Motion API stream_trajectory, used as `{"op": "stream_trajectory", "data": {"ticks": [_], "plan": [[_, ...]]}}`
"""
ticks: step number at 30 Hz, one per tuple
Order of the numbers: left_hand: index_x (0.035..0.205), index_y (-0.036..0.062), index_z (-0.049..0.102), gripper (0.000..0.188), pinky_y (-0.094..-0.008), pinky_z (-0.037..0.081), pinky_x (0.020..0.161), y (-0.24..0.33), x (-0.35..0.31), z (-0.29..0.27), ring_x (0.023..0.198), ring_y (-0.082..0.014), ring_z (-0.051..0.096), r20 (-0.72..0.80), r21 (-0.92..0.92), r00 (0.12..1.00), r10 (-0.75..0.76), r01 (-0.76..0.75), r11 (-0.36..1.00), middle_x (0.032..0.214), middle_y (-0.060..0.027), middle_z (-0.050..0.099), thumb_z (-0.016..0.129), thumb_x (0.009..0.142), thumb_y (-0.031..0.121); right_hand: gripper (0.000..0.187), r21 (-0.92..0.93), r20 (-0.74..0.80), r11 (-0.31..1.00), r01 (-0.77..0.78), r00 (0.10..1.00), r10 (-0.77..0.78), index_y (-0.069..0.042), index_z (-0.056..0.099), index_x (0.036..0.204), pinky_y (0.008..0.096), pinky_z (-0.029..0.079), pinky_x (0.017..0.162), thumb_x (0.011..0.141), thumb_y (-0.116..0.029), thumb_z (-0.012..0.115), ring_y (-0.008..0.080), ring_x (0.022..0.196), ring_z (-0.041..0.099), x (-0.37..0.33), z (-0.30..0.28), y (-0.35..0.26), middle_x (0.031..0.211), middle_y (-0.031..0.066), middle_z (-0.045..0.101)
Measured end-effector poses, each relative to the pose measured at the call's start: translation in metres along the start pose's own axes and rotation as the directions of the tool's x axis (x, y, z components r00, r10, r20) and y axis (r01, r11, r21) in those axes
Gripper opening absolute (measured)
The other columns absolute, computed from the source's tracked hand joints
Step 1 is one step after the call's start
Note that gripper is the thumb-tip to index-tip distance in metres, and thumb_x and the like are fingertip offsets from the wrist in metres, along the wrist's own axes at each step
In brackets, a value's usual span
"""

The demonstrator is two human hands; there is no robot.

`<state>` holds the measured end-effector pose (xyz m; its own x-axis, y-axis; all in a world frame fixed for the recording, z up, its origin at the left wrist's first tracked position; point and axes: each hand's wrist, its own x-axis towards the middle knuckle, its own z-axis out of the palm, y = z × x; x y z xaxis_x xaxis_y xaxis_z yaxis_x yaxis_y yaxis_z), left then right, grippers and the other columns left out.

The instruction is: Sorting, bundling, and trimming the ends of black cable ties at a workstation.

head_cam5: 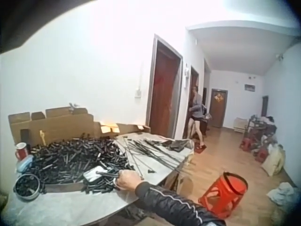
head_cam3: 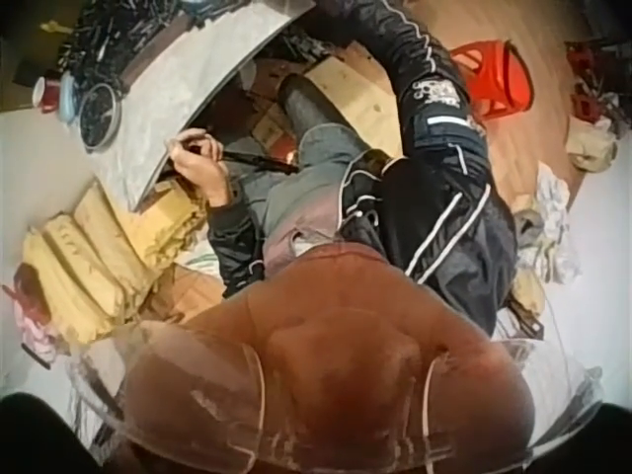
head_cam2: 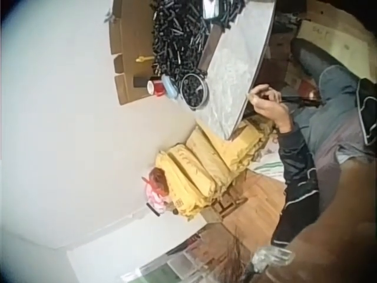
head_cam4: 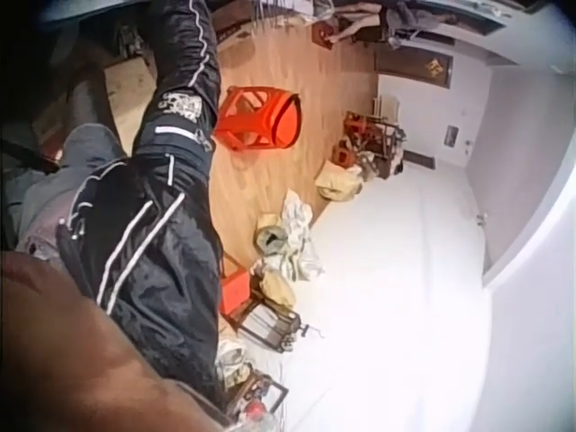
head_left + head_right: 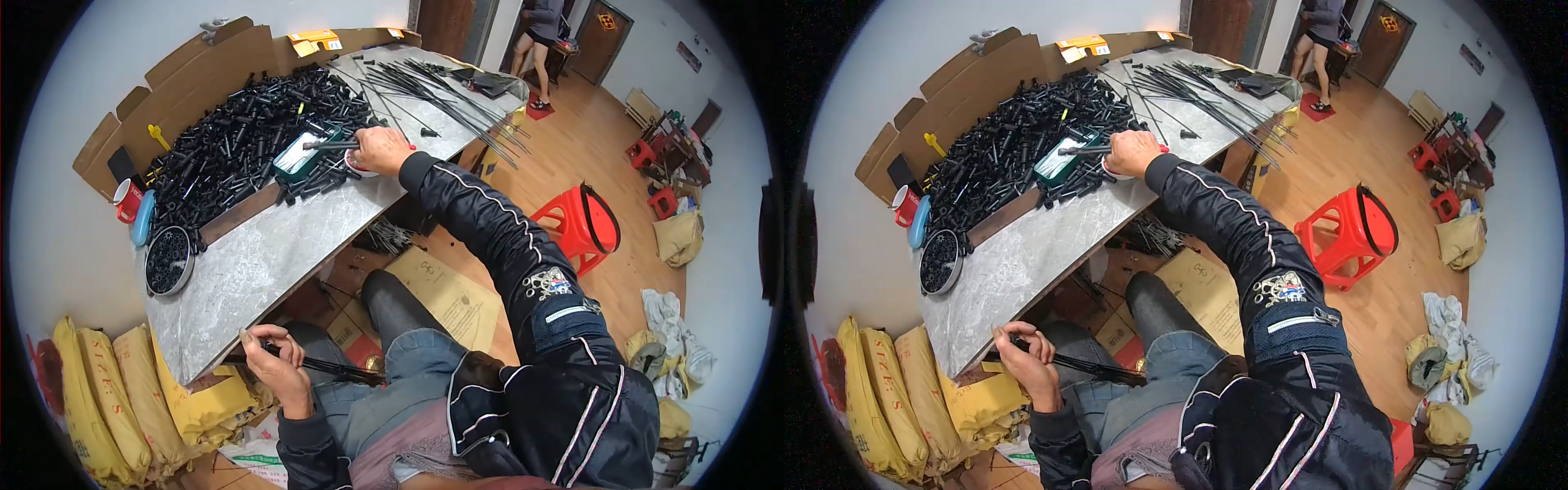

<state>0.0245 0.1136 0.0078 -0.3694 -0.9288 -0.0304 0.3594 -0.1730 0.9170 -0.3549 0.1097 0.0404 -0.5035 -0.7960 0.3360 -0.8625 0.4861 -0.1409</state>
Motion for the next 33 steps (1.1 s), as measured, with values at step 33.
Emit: {"op": "stream_trajectory", "data": {"ticks": [33], "plan": [[0.121, -0.0058, 0.054, 0.067, -0.0204, 0.03, 0.055, -0.002, -0.047, 0.027, 0.065, -0.0057, 0.039, 0.151, 0.1, 0.954, 0.259, -0.276, 0.956, 0.086, 0.0016, 0.04, 0.041, 0.096, 0.055, 0.028, 0.848, 0.356, -0.362, -0.388, 0.922, -0.153, 0.0, 0.056, 0.087, 0.0228, 0.04, 0.036, 0.098, -0.024, 0.052, 0.0088, 0.042, 0.05, -0.206, -0.035, -0.198, 0.068, 0.0014, 0.054]]}}
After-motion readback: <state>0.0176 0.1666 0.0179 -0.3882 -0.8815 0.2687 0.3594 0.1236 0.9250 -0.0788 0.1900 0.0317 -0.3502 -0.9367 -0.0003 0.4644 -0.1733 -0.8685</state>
